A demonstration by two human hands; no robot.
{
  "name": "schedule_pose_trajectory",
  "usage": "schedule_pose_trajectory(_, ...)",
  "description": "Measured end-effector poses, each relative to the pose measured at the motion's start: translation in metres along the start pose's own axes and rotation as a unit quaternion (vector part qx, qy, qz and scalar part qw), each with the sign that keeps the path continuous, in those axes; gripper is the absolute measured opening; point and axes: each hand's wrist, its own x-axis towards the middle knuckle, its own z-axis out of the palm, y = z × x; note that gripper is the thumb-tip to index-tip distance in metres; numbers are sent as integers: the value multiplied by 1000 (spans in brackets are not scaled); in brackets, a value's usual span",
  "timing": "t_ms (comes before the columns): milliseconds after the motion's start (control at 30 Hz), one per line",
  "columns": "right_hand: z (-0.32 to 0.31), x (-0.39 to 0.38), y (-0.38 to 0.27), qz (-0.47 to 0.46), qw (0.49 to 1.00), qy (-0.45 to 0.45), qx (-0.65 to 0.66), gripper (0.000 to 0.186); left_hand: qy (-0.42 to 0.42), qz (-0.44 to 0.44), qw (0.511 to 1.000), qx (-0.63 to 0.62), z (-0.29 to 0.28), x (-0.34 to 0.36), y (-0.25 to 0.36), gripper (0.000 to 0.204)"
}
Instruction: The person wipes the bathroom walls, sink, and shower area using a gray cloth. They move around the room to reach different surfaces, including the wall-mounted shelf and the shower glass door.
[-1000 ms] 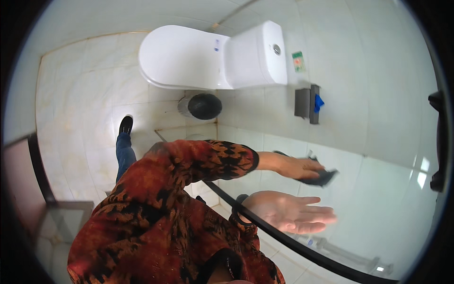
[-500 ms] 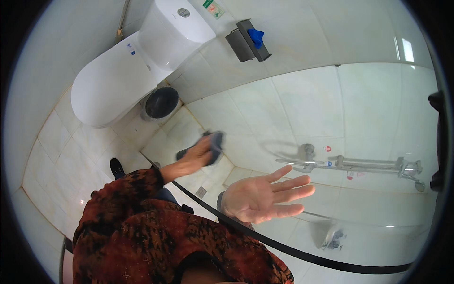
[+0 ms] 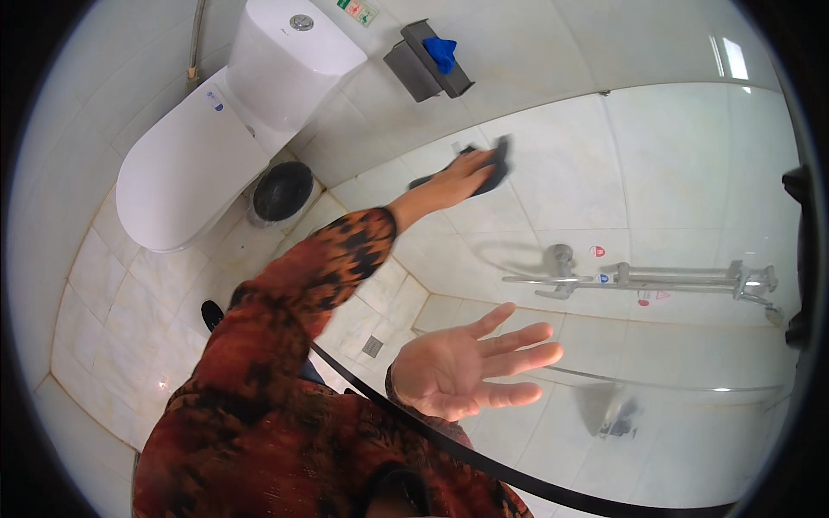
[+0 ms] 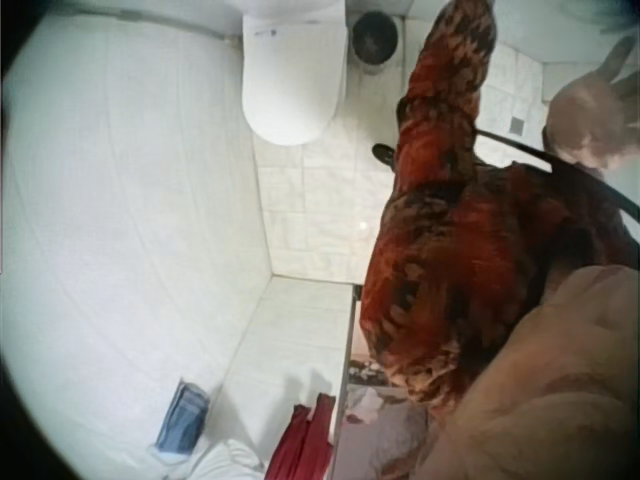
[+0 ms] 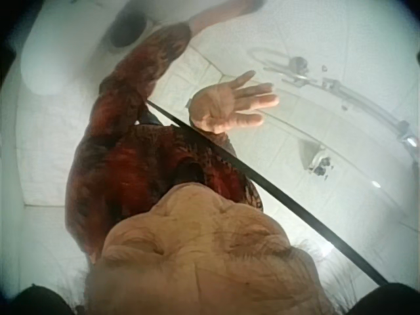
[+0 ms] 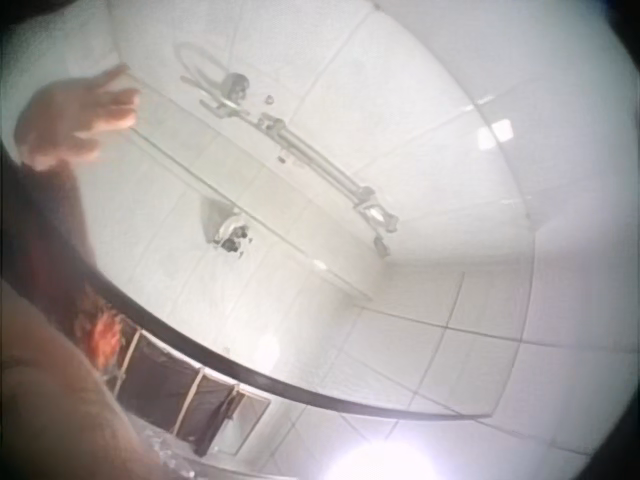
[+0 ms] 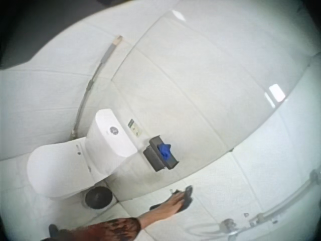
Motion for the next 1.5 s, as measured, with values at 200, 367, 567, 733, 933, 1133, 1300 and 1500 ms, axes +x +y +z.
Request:
schedule_pose_trajectory(200,2,-1,5,-13,999,44,25,54,2,-106,993,-55,-20,-156,-3,50)
schedule_pose_trajectory(367,11,-4,2,8,991,127,41,55,-42,83,995,32,-1,-146,107,74)
schedule_pose_trajectory(567,5,20,45,243,947,211,-3,61,-49,243,968,24,21,-27,157,62)
schedule_pose_trajectory(733,4,21,104,284,951,86,86,70,-29,17,999,-25,2,-30,67,52)
schedule_pose_trajectory(933,9,6,102,382,913,93,114,74,-47,-231,972,-21,-35,-178,-29,53)
schedule_pose_trajectory(1133,10,-51,91,433,890,67,124,76,20,-197,978,-67,-36,-262,13,58)
schedule_pose_trajectory(1300,5,-99,76,477,871,72,96,69,-27,18,999,0,-15,-217,92,64)
schedule_pose_trajectory(1500,8,-105,69,516,847,118,42,60,-37,105,993,39,4,-72,87,59)
